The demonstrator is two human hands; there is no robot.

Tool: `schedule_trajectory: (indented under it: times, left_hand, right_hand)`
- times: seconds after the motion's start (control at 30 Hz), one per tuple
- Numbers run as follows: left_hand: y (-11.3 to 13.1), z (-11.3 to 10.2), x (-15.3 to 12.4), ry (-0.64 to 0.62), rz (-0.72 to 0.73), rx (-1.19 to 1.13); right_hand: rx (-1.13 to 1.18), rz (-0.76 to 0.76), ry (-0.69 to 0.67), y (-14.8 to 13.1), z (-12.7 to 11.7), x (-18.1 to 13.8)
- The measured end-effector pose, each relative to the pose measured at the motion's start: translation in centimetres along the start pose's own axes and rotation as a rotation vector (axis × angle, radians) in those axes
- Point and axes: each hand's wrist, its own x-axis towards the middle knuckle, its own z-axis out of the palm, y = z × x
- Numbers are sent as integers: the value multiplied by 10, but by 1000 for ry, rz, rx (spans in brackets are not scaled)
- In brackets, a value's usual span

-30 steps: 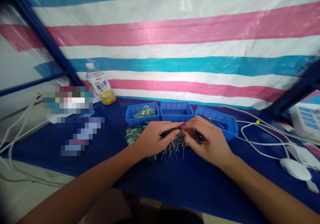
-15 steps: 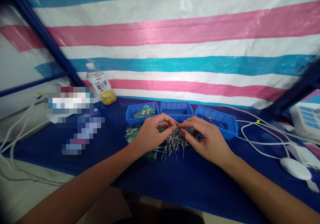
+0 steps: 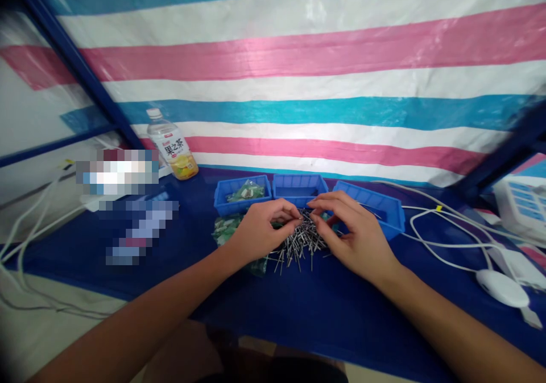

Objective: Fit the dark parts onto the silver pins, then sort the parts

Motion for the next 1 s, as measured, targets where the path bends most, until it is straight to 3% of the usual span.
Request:
schedule_trajectory:
  times: [0.33, 0.43, 0.53, 0.63, 0.73, 0.87, 1.0]
  left_hand:
    - [6, -7, 3, 54, 42, 100]
    - [8, -6, 2, 87, 19, 45]
    - [11, -6, 0, 74, 2, -80]
    - [14, -7, -1, 69, 0, -169]
    - [15, -9, -2, 95, -8, -176]
    - [12, -10, -1, 128, -23, -146]
    - [9, -11, -1, 148, -5, -100]
  right_hand:
    - [-44, 69, -101, 11, 4, -3]
    - [-46, 116, -144, 8, 5, -3]
    - [-87, 72, -188, 6, -2, 2]
    - [-237, 39, -81, 17, -18, 10]
    - [-447, 45, 66, 45, -35, 12]
    - [-672, 72, 6, 84, -46, 7]
    - [-601, 7, 14, 78, -41, 8]
